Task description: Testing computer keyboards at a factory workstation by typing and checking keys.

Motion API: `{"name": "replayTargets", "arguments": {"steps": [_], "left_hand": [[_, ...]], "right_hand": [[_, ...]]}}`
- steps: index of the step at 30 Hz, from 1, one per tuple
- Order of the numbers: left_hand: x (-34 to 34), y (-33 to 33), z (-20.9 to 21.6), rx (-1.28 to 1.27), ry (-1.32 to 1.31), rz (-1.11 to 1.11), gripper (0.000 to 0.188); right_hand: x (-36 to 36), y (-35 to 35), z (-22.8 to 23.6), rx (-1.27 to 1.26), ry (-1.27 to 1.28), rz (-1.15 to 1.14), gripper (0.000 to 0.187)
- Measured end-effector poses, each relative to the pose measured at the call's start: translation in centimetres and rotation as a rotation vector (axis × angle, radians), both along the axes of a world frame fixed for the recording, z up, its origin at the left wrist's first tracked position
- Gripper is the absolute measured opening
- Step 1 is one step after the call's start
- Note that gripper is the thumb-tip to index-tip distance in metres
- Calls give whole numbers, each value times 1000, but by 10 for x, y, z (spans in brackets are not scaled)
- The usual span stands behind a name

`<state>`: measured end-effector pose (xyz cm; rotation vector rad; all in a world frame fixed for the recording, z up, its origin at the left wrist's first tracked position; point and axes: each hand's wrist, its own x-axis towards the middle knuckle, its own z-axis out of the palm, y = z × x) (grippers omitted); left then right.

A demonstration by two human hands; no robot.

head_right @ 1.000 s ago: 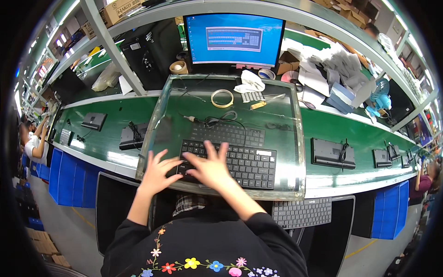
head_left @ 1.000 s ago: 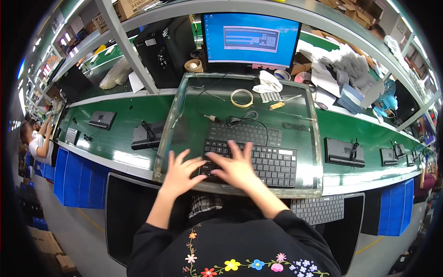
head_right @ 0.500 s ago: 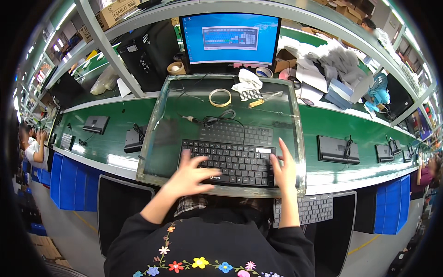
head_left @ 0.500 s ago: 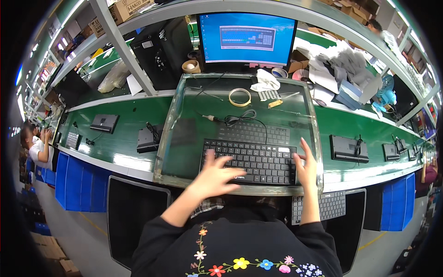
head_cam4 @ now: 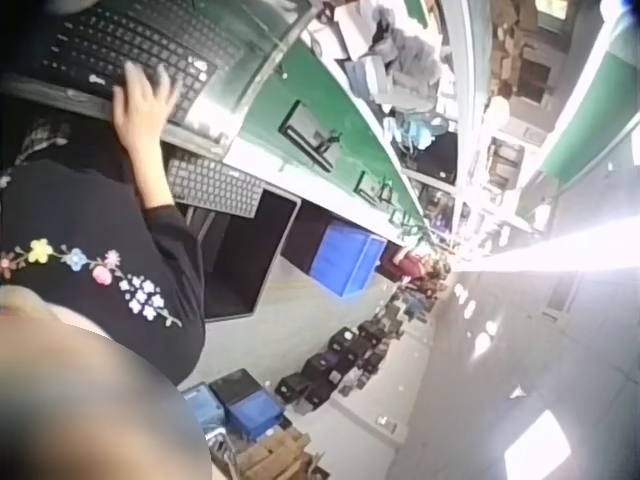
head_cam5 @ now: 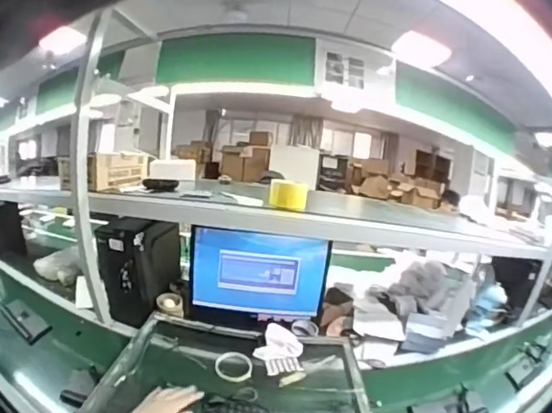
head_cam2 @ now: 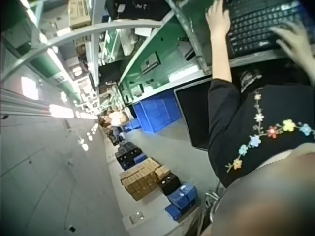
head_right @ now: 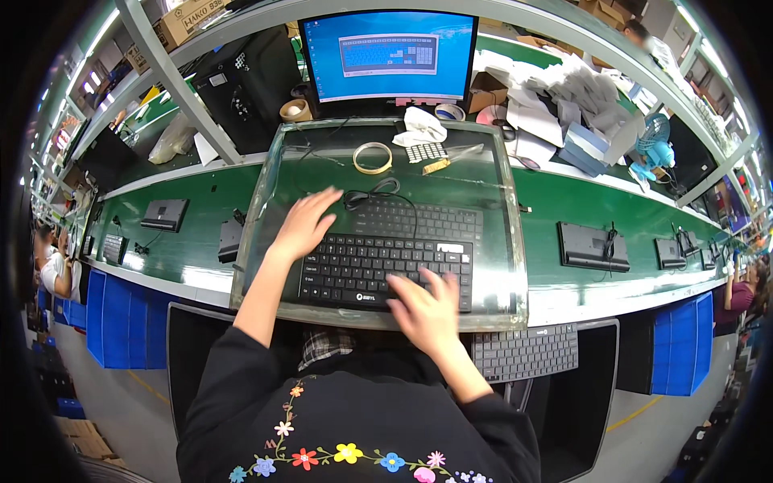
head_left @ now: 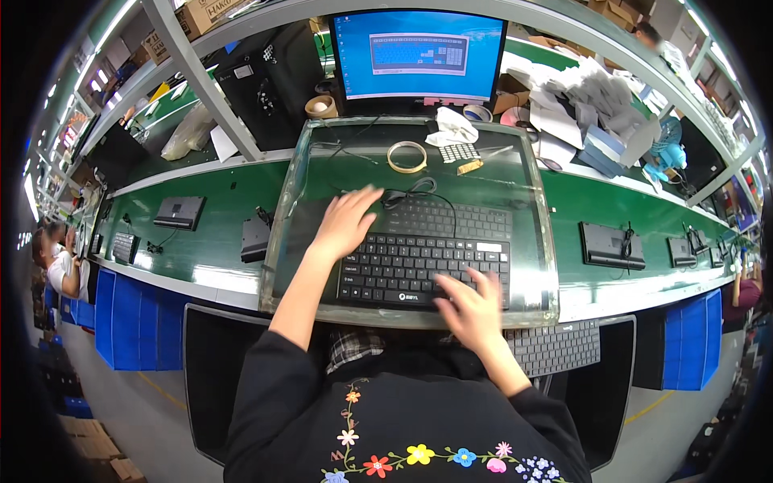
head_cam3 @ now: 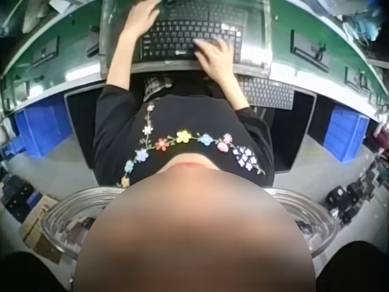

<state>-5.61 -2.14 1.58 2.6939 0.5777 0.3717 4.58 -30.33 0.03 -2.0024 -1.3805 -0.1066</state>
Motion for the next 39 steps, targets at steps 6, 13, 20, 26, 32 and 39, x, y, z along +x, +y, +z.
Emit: {"name": "replayTargets", "arguments": {"steps": [6, 13, 20, 26, 32, 39], "left_hand": [[42, 26, -3, 125, 358, 79, 51], [43, 37, -13, 151, 221, -14, 22], [52, 25, -8, -64, 3, -52, 18], [73, 13, -5, -1, 79, -51, 25], [25, -4, 6, 126, -92, 14, 59], [-36, -32, 18, -1043, -88, 332, 80]], "right_hand": [[36, -4, 8, -329, -10, -18, 43], [24, -46, 0, -149, -200, 20, 43], [102, -147, -50, -151, 100, -532, 28], [201, -136, -107, 134, 877, -535, 38], [248, -95, -148, 249, 1376, -325, 48], [258, -77, -153, 0, 1341, -406, 37]]}}
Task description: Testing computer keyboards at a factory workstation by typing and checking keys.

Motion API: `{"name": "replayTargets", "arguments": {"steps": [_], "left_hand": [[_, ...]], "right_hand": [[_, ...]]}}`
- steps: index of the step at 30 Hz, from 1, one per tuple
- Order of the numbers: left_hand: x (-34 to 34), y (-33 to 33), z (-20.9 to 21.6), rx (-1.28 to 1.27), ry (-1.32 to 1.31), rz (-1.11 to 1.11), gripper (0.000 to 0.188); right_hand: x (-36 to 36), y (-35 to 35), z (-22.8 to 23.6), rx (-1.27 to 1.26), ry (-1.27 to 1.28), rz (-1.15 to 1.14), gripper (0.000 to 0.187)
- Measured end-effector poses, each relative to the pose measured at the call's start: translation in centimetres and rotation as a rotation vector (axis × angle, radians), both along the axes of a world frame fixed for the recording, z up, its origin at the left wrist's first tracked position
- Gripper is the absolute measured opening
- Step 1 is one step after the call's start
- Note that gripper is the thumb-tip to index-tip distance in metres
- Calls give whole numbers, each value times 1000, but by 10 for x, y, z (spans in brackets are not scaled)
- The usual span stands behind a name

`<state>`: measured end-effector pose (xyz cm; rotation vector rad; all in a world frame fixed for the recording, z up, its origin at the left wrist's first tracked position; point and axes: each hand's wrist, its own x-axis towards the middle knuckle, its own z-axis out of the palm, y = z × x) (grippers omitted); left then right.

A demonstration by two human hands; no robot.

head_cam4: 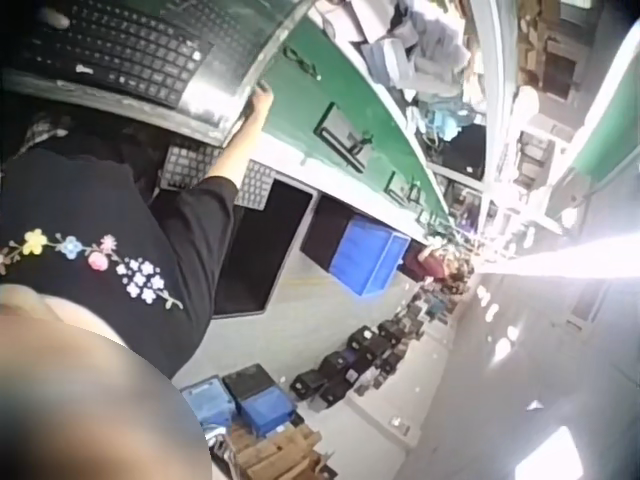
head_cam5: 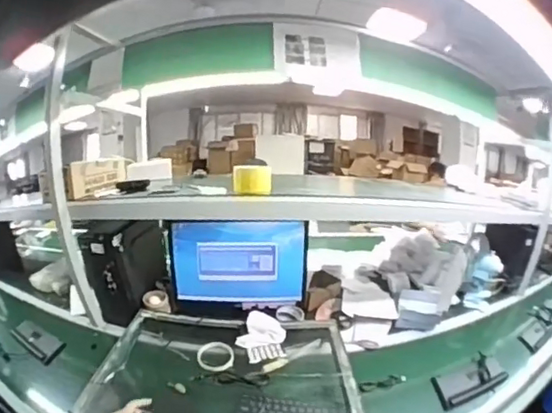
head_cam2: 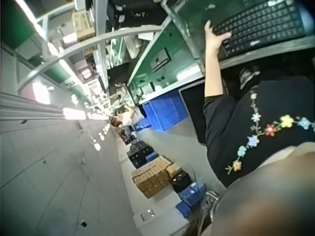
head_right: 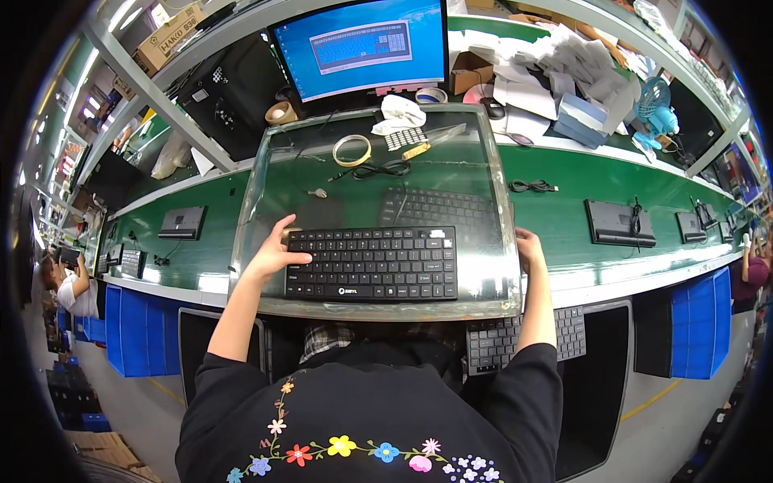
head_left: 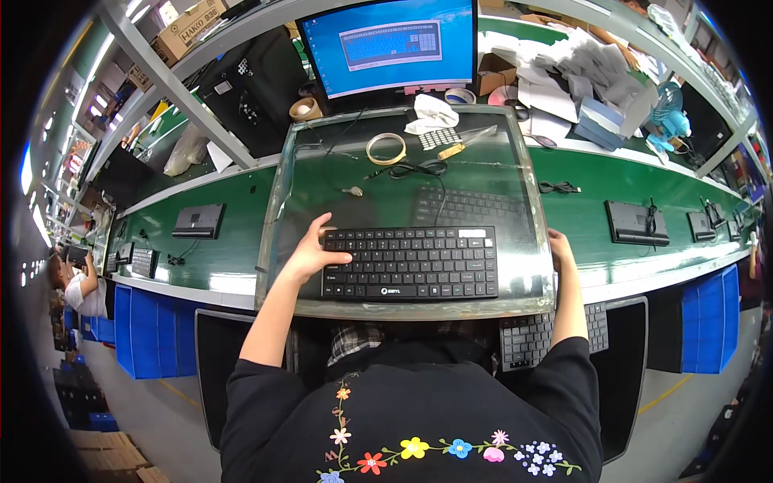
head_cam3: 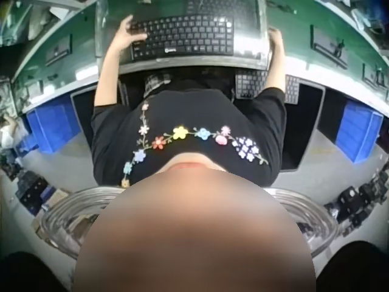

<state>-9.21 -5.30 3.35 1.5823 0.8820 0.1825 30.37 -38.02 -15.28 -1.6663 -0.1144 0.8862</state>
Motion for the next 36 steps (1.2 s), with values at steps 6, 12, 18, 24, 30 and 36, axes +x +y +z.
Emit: {"name": "replayTargets", "arguments": {"steps": [6, 12, 18, 24, 30, 36], "left_hand": [[26, -27, 25, 71, -358, -32, 57], [52, -71, 29, 1263, -651, -494, 27], [184, -122, -14, 1726, -1061, -641, 33], [250, -162, -38, 1119, -646, -741, 38], [115, -86, -17, -197, -516, -432, 48], [-13, -53, 10, -460, -408, 77, 57]], "right_hand": [[-6, -55, 15, -88, -91, -147, 32], [-9, -217, 79, 199, -323, -926, 27], [-57, -305, 144, 373, -550, -1256, 35], [-108, -258, 153, 1018, -220, -798, 38], [-180, -117, 144, 920, -38, -656, 53], [-192, -19, 129, 430, -1, -343, 61]]}}
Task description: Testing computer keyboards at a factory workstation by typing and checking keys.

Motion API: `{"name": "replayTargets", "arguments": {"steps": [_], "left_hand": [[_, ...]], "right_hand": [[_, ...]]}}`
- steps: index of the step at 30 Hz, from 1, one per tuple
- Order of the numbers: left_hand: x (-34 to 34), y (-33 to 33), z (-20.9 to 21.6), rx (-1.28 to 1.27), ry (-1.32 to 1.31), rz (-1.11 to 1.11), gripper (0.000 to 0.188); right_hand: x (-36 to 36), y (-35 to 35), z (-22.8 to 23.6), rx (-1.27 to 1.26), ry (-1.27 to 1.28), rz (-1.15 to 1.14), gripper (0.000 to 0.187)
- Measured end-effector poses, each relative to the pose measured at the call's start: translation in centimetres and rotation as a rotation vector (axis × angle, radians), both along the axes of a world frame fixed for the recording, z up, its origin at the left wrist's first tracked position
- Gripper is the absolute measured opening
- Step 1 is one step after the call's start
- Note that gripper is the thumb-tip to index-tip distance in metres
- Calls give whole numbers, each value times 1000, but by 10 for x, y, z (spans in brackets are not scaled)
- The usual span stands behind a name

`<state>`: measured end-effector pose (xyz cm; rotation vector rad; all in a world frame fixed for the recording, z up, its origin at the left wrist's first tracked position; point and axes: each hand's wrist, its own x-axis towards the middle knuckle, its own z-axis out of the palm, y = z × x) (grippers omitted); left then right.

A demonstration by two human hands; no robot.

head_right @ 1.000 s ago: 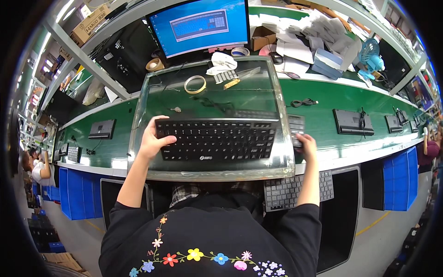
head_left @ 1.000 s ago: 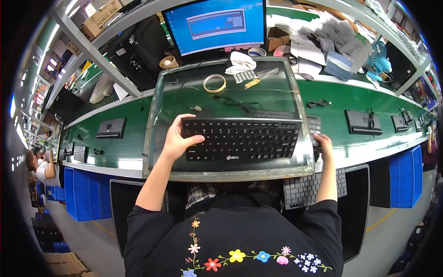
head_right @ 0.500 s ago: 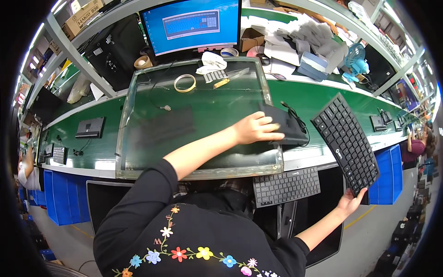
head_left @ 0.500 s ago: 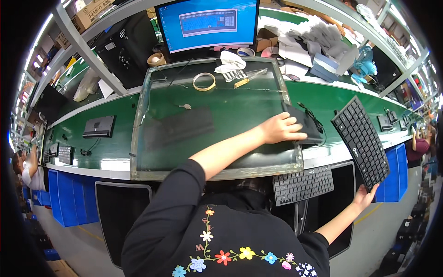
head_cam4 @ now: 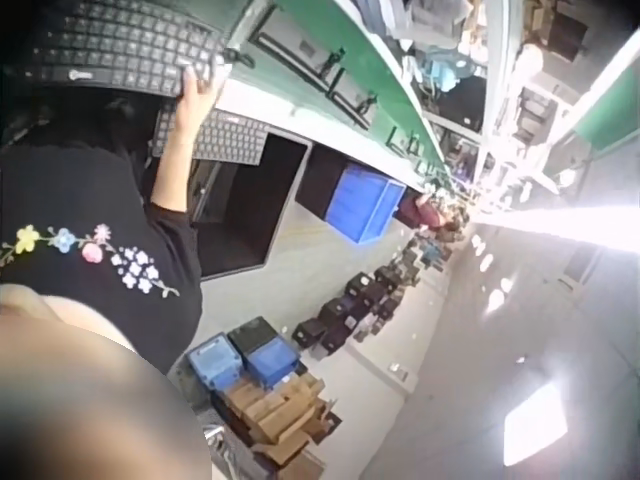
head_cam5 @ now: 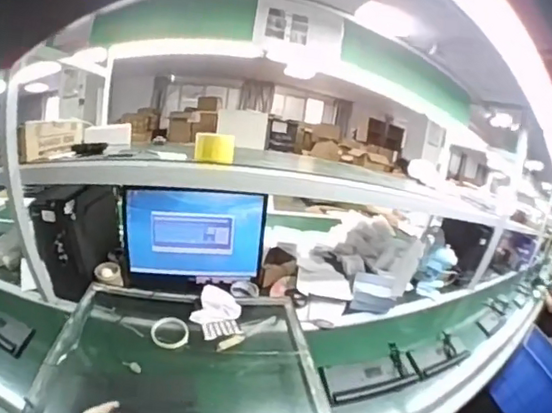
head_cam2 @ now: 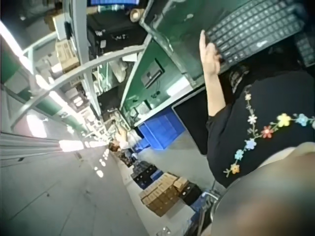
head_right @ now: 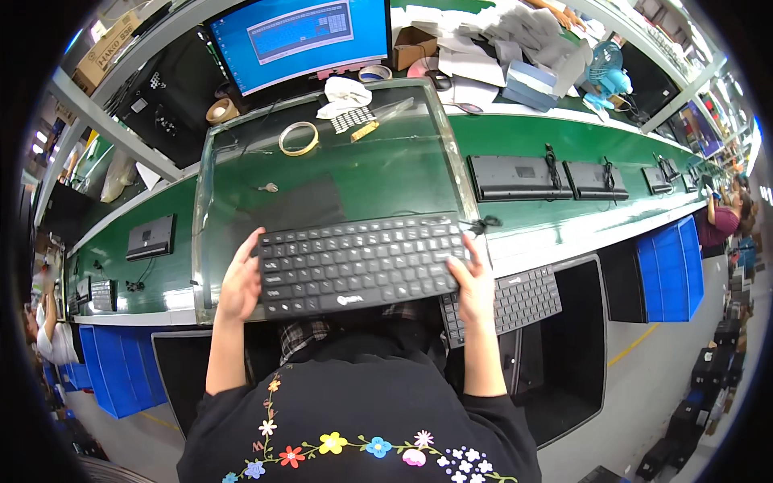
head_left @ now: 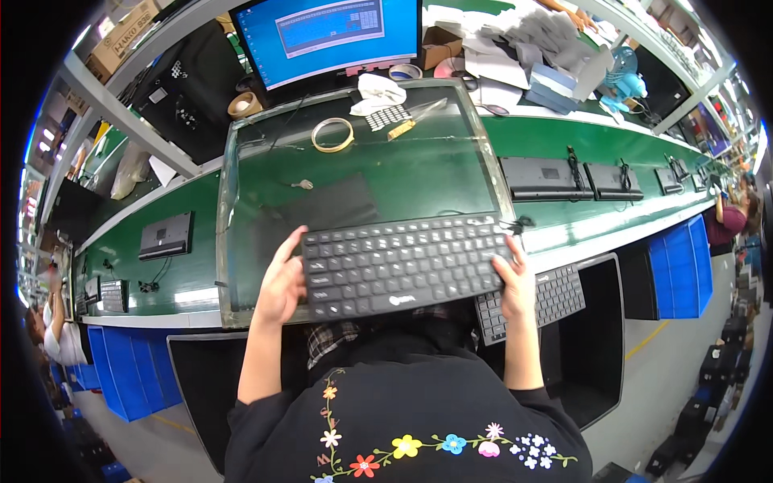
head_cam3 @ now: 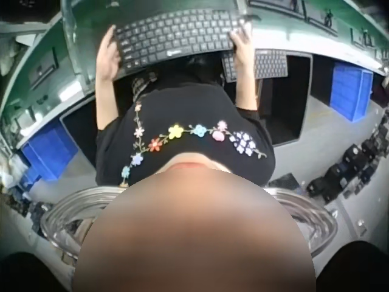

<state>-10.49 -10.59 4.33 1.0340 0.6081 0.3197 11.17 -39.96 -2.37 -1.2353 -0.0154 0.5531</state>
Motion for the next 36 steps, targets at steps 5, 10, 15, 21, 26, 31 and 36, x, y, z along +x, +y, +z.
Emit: {"name": "replayTargets", "arguments": {"steps": [5, 10, 15, 21, 26, 31, 36], "left_hand": [[-31, 10, -17, 160, 44, 64, 70], [-32, 23, -14, 445, 393, 42, 70], [-8, 55, -8, 1091, 438, 127, 42], [35, 94, -29, 1649, 427, 6, 47], [81, 105, -42, 1726, 579, -168, 37], [91, 87, -24, 1471, 198, -165, 24], [89, 65, -14, 1437, 126, -118, 25]], "right_hand": [[21, 16, -1, -971, -852, -2, 30], [72, 10, 1, -1223, -889, -75, 29], [90, 15, -5, -1259, -1188, 201, 25], [85, 50, 32, -873, -690, 36, 19], [48, 134, 50, 201, 20, 411, 64], [19, 203, 51, 337, -22, 456, 81], [9, 245, 44, 428, -219, 280, 75]]}}
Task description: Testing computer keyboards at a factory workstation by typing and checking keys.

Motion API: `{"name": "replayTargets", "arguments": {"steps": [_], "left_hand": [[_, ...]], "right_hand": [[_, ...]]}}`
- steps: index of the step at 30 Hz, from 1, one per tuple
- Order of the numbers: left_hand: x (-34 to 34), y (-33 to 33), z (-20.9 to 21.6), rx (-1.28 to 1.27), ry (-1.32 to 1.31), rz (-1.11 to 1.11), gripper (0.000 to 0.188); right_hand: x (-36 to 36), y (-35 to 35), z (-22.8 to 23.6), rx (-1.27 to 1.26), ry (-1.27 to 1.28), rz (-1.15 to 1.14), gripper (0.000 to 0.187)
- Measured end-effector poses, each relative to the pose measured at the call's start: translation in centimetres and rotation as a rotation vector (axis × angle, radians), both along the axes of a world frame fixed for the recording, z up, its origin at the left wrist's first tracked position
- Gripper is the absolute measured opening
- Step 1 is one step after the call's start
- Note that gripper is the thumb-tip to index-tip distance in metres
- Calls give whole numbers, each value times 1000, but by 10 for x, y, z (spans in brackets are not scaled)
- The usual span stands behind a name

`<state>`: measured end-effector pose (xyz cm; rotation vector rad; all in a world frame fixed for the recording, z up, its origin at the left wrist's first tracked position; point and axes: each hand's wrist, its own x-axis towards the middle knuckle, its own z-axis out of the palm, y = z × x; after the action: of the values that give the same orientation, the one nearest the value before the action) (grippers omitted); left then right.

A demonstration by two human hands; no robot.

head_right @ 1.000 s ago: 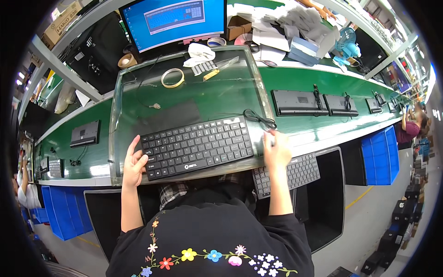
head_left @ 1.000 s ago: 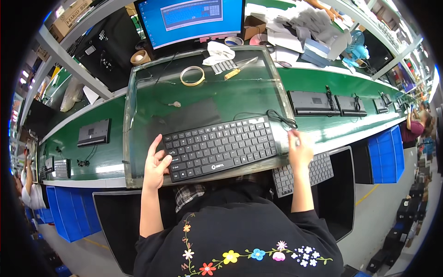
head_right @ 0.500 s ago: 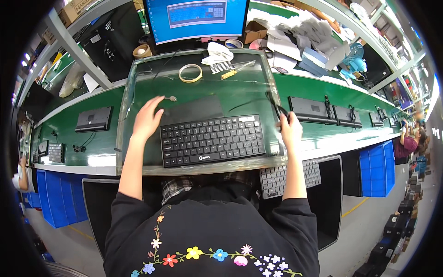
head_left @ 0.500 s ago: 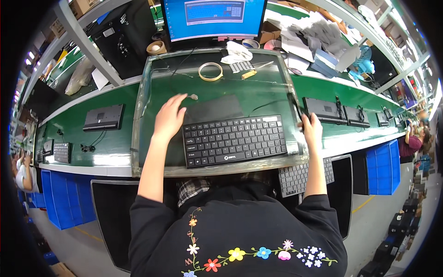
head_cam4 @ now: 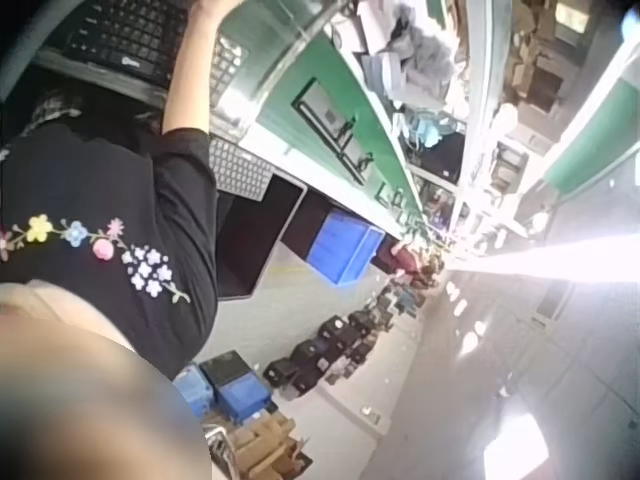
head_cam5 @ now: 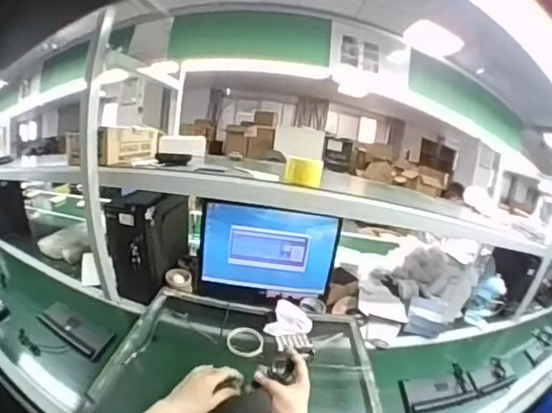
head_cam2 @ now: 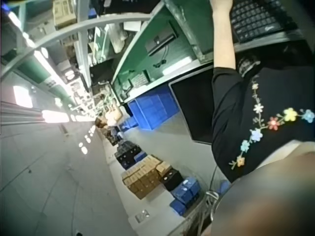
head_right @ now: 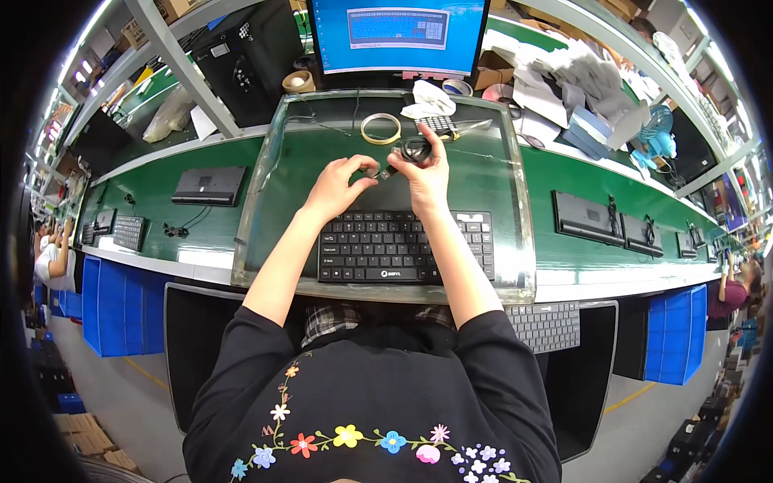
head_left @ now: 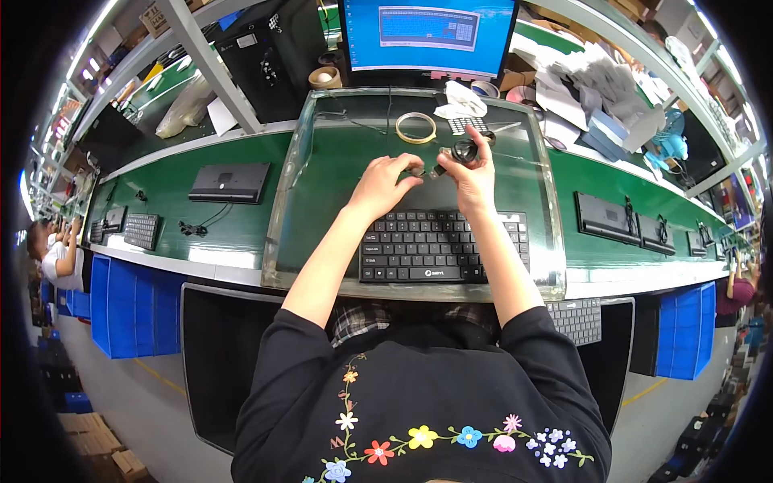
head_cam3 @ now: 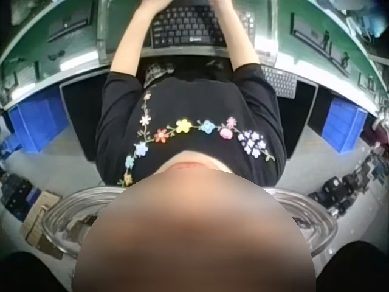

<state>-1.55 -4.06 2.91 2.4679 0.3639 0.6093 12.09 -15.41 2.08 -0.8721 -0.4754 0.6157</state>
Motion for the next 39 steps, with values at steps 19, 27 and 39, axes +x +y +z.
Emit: {"name": "replayTargets", "arguments": {"steps": [19, 27, 39], "left_hand": [[5, -6, -2, -356, -190, -42, 21], [7, -4, -20, -249, -88, 2, 12], [-102, -48, -23, -111, 436, 513, 51]], "right_hand": [[-16, 13, -4, 1, -454, -275, 50], [-25, 5, -9, -207, -632, -274, 57], [0, -197, -32, -1288, -967, -476, 42]]}}
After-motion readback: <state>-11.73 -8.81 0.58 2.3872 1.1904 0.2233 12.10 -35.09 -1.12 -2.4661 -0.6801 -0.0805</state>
